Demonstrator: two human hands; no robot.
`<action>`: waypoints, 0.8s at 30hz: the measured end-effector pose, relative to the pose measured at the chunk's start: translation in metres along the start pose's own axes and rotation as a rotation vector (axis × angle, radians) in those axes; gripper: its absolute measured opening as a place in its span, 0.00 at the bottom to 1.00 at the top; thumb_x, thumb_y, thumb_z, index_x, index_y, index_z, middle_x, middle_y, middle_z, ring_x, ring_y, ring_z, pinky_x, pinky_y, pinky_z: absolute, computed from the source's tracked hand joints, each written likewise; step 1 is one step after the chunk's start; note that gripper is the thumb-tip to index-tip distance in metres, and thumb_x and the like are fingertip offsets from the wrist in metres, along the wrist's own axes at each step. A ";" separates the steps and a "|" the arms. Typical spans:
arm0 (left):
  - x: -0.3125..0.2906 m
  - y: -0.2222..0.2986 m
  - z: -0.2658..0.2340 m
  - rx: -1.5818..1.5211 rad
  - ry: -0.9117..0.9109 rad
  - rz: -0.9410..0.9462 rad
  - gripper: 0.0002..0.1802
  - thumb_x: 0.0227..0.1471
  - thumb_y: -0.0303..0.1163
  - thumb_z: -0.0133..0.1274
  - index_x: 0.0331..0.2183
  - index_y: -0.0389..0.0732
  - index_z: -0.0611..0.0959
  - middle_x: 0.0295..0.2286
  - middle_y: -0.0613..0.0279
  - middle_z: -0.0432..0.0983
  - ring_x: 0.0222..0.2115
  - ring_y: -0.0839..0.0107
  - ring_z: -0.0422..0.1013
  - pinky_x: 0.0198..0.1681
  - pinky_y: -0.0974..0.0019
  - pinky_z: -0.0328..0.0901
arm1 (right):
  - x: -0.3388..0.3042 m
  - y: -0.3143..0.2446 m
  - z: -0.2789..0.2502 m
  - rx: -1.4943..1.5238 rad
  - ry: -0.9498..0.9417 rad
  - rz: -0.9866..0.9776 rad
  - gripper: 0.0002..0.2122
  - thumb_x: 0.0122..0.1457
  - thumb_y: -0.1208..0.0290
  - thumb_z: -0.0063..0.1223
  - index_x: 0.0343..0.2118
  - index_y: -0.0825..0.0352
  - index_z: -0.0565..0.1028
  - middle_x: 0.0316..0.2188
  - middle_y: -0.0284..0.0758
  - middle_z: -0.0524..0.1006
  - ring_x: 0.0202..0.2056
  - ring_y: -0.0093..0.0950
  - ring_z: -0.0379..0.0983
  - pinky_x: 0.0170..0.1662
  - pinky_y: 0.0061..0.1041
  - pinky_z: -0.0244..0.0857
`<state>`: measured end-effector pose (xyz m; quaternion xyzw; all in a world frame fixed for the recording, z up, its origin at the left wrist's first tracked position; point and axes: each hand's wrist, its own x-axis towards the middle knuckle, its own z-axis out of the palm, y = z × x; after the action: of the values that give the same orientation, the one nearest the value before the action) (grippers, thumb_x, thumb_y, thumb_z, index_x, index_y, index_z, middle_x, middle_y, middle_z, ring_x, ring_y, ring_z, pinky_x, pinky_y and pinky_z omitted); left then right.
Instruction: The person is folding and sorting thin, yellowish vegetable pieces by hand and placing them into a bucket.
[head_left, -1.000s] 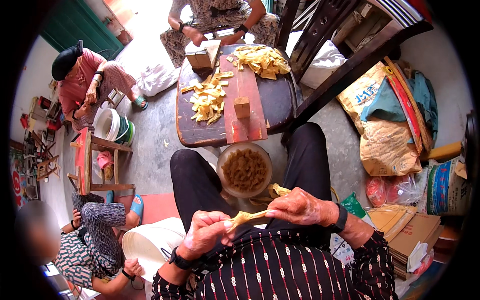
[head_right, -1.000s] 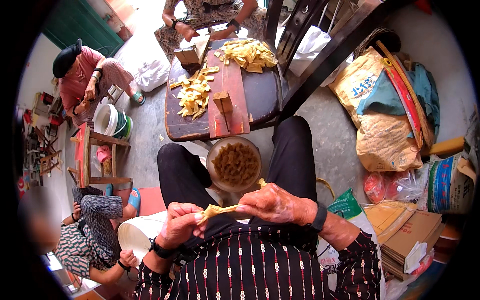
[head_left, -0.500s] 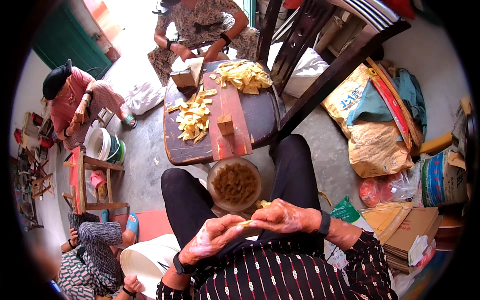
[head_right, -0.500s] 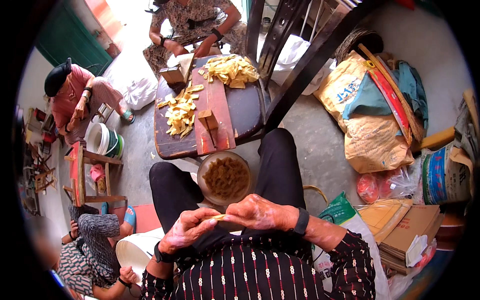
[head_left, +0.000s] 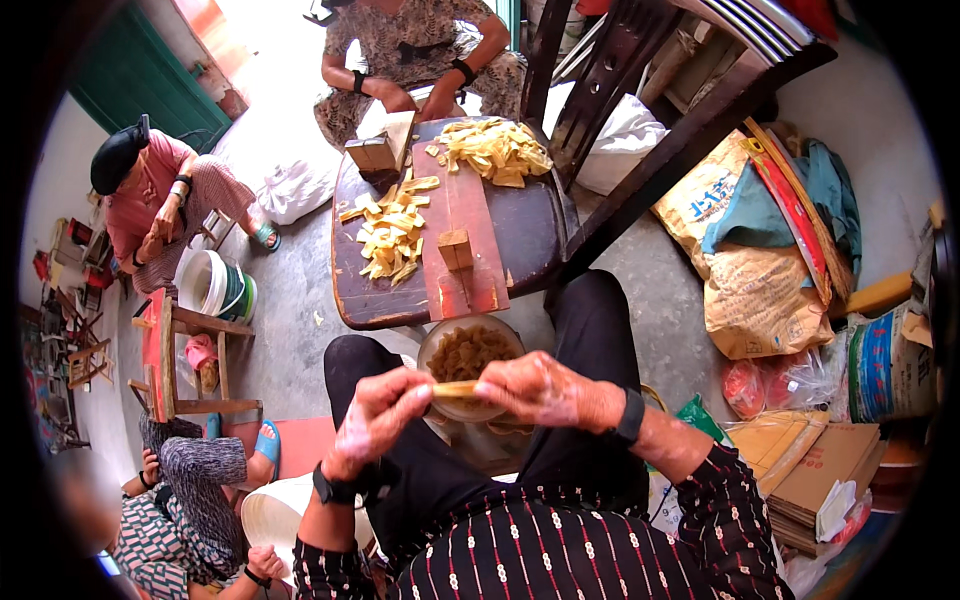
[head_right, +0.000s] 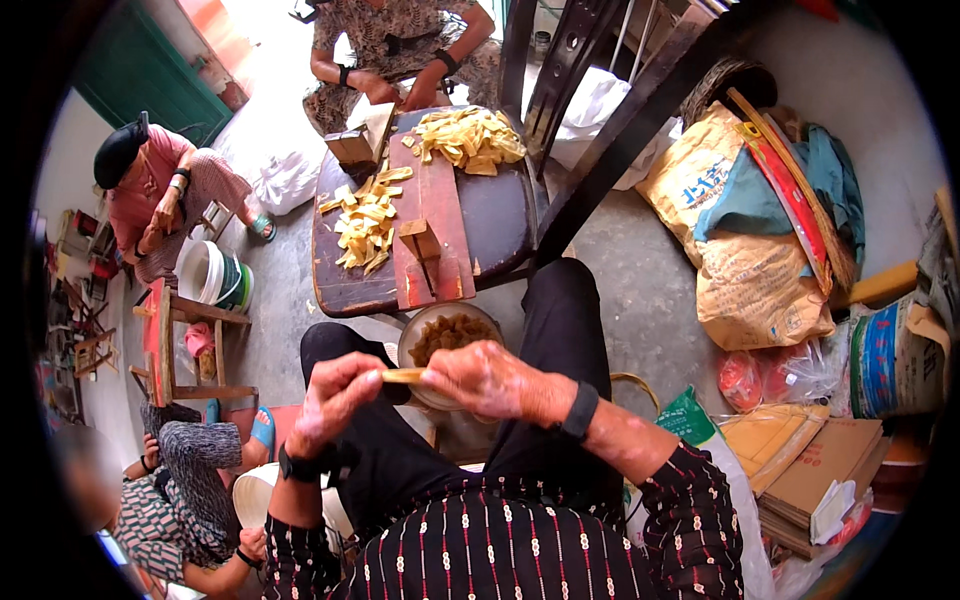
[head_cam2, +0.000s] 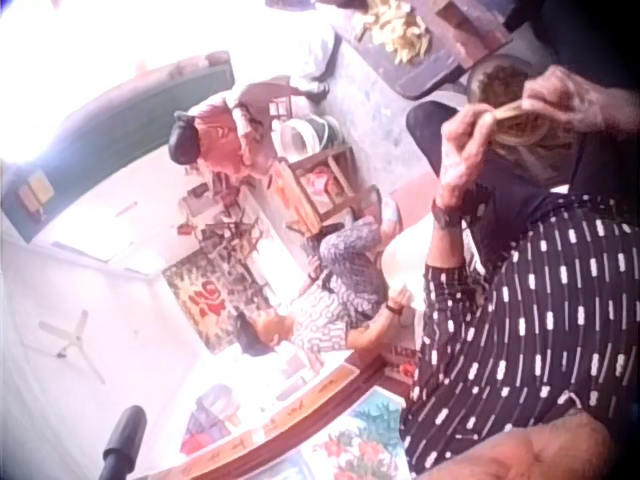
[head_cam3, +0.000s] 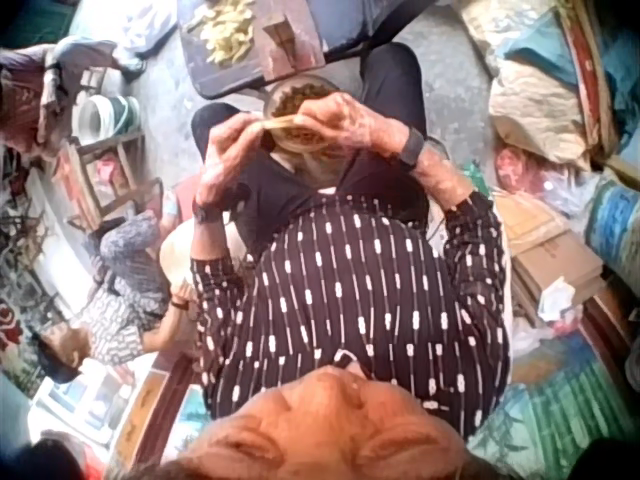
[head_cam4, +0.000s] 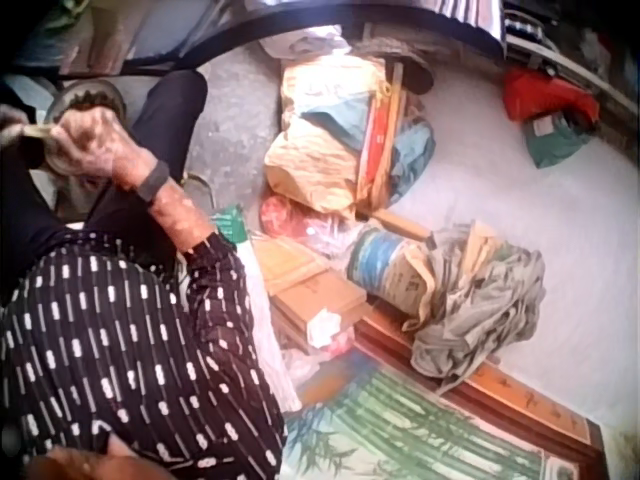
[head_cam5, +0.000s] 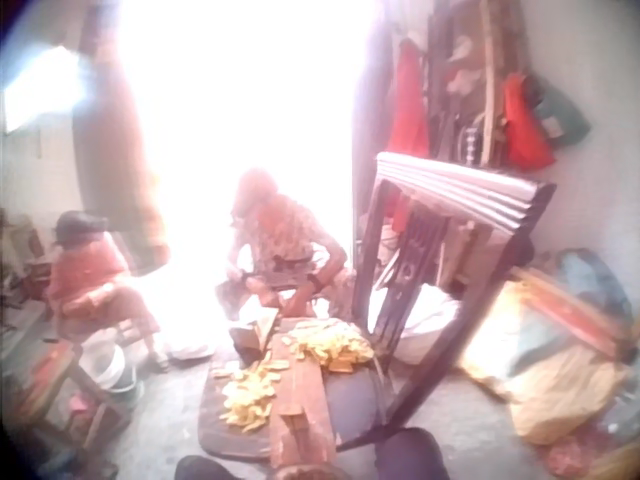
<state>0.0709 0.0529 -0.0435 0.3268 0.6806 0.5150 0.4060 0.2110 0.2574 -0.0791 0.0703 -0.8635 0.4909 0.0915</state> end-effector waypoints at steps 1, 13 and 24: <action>0.010 -0.004 -0.003 0.018 0.010 0.011 0.10 0.58 0.31 0.52 0.35 0.33 0.80 0.22 0.68 0.70 0.25 0.82 0.64 0.28 0.75 0.61 | 0.007 0.008 -0.003 0.003 0.003 -0.012 0.13 0.63 0.64 0.45 0.26 0.67 0.67 0.17 0.45 0.69 0.24 0.47 0.70 0.26 0.41 0.63; 0.109 -0.044 -0.010 -0.023 0.098 0.088 0.12 0.58 0.35 0.52 0.33 0.35 0.80 0.21 0.74 0.69 0.21 0.87 0.60 0.23 0.79 0.54 | 0.054 0.078 -0.028 -0.032 0.054 0.179 0.14 0.62 0.64 0.45 0.24 0.70 0.70 0.21 0.49 0.71 0.28 0.49 0.70 0.30 0.40 0.62; 0.141 -0.072 -0.003 -0.022 0.210 0.094 0.10 0.57 0.33 0.53 0.31 0.34 0.80 0.20 0.75 0.69 0.20 0.87 0.60 0.23 0.79 0.56 | 0.063 0.108 -0.023 0.010 0.099 0.216 0.14 0.63 0.66 0.47 0.25 0.72 0.74 0.17 0.42 0.70 0.20 0.32 0.68 0.27 0.31 0.62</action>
<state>0.0016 0.1550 -0.1434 0.2982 0.6977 0.5720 0.3116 0.1287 0.3303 -0.1430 -0.0471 -0.8579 0.5053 0.0804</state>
